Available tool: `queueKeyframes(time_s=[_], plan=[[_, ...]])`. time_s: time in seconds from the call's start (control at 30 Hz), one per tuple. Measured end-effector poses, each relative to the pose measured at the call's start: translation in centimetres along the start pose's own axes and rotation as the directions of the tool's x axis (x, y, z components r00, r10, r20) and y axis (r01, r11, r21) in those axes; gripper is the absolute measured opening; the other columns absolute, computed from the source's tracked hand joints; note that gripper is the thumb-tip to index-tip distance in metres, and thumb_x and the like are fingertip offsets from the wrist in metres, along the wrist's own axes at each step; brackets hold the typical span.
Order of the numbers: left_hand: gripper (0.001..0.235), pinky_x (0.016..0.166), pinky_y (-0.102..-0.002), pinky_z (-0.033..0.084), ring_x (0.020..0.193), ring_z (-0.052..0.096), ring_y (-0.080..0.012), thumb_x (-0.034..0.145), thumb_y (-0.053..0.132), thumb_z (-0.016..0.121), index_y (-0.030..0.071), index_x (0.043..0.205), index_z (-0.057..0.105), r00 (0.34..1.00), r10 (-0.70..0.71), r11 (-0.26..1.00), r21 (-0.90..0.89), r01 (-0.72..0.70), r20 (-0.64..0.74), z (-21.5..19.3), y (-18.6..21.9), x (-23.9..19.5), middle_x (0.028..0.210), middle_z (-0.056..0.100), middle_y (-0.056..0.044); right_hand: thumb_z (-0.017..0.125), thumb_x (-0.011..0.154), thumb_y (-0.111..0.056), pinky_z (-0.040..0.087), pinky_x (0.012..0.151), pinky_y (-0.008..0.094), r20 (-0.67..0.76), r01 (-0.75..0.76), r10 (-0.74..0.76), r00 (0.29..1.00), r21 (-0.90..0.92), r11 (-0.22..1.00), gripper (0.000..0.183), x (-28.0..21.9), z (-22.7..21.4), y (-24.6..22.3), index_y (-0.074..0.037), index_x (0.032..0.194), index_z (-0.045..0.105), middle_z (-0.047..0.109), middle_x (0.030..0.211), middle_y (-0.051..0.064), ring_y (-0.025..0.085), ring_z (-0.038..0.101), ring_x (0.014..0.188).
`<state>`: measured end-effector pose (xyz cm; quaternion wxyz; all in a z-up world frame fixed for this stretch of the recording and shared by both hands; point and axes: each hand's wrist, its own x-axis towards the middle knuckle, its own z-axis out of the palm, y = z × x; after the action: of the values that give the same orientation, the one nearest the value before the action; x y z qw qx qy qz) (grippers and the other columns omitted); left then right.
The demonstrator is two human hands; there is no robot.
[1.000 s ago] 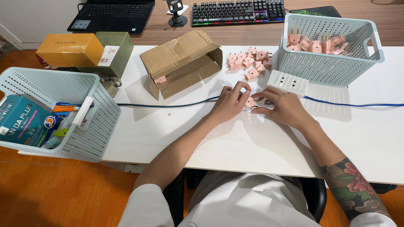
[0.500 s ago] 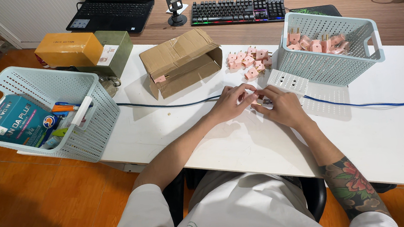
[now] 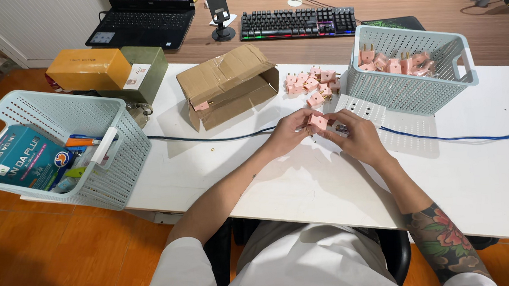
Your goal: The person sits at a white desk and uses a screwdriver to tighten screws on small pink electrical plug adapters. They pick up each adapter, secure the internal components, and place the finished units into a light blue basket on the right.
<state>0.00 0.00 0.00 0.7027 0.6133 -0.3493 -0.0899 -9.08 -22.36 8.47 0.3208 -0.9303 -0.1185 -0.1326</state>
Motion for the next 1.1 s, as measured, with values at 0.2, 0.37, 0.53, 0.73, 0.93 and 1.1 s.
queueKeyframes(time_s=[0.2, 0.37, 0.53, 0.73, 0.93, 1.1], plan=[[0.047, 0.112, -0.031, 0.060, 0.113, 0.076, -0.0111, 0.107, 0.019, 0.088, 0.006, 0.149, 0.070, 0.999, 0.040, 0.993, -0.109, -0.044, -0.036, 0.4, -0.1, 0.3, 0.115, 0.082, -0.007, 0.093, 0.098, -0.039, 0.058, 0.100, 0.048, 0.008, -0.012, 0.011, 1.000, 0.096, 0.995, 0.043, -0.1, -0.3, -0.6, -0.018, 0.134, 0.083, 0.082, 0.118, 0.002, 0.033, 0.078, 0.117], [0.048, 0.111, -0.031, 0.061, 0.114, 0.076, -0.0110, 0.107, 0.018, 0.089, 0.005, 0.149, 0.070, 0.998, 0.040, 0.985, -0.164, -0.049, -0.057, 0.5, 0.1, 0.4, 0.116, 0.080, -0.005, 0.091, 0.101, -0.038, 0.057, 0.103, 0.048, 0.003, -0.009, 0.008, 1.000, 0.160, 0.987, 0.041, -0.1, -0.4, -0.3, -0.017, 0.135, 0.084, 0.083, 0.118, 0.003, 0.031, 0.078, 0.119], [0.047, 0.111, -0.031, 0.062, 0.117, 0.076, -0.0101, 0.106, 0.014, 0.089, 0.007, 0.149, 0.070, 0.999, 0.021, 0.969, -0.245, -0.031, -0.045, -0.2, -2.7, 0.9, 0.121, 0.076, 0.000, 0.089, 0.103, -0.037, 0.057, 0.105, 0.051, -0.012, -0.014, 0.017, 1.000, 0.197, 0.980, 0.041, 0.1, -0.4, -0.4, -0.015, 0.137, 0.082, 0.083, 0.119, 0.007, 0.036, 0.077, 0.122], [0.052, 0.113, -0.033, 0.062, 0.120, 0.079, -0.0148, 0.110, 0.012, 0.085, 0.006, 0.157, 0.064, 1.000, 0.006, 0.982, -0.189, -0.007, -0.004, 0.2, 0.3, 0.2, 0.131, 0.081, -0.012, 0.080, 0.113, -0.037, 0.058, 0.100, 0.050, -0.024, 0.028, -0.024, 0.999, 0.173, 0.985, 0.036, -0.1, -1.2, -1.6, -0.011, 0.138, 0.084, 0.084, 0.115, 0.011, 0.036, 0.079, 0.112], [0.060, 0.114, -0.036, 0.063, 0.125, 0.080, -0.0184, 0.108, 0.012, 0.087, 0.008, 0.162, 0.062, 1.000, -0.023, 0.986, -0.163, 0.023, 0.004, 0.0, 0.2, 0.0, 0.136, 0.081, -0.013, 0.070, 0.119, -0.040, 0.061, 0.097, 0.049, -0.040, -0.023, 0.031, 0.999, 0.176, 0.984, 0.035, -0.1, -0.9, -1.2, -0.013, 0.137, 0.084, 0.086, 0.108, 0.008, 0.035, 0.081, 0.106], [0.069, 0.108, -0.034, 0.065, 0.117, 0.078, -0.0165, 0.108, 0.016, 0.088, 0.015, 0.169, 0.055, 0.999, -0.029, 0.984, -0.177, 0.021, -0.041, 0.2, 0.0, 0.0, 0.132, 0.080, -0.013, 0.069, 0.123, -0.046, 0.062, 0.088, 0.047, -0.143, -0.148, 0.164, 0.976, 0.116, 0.982, 0.036, 0.3, -0.2, 1.6, -0.016, 0.127, 0.088, 0.084, 0.088, 0.008, 0.035, 0.083, 0.096]])
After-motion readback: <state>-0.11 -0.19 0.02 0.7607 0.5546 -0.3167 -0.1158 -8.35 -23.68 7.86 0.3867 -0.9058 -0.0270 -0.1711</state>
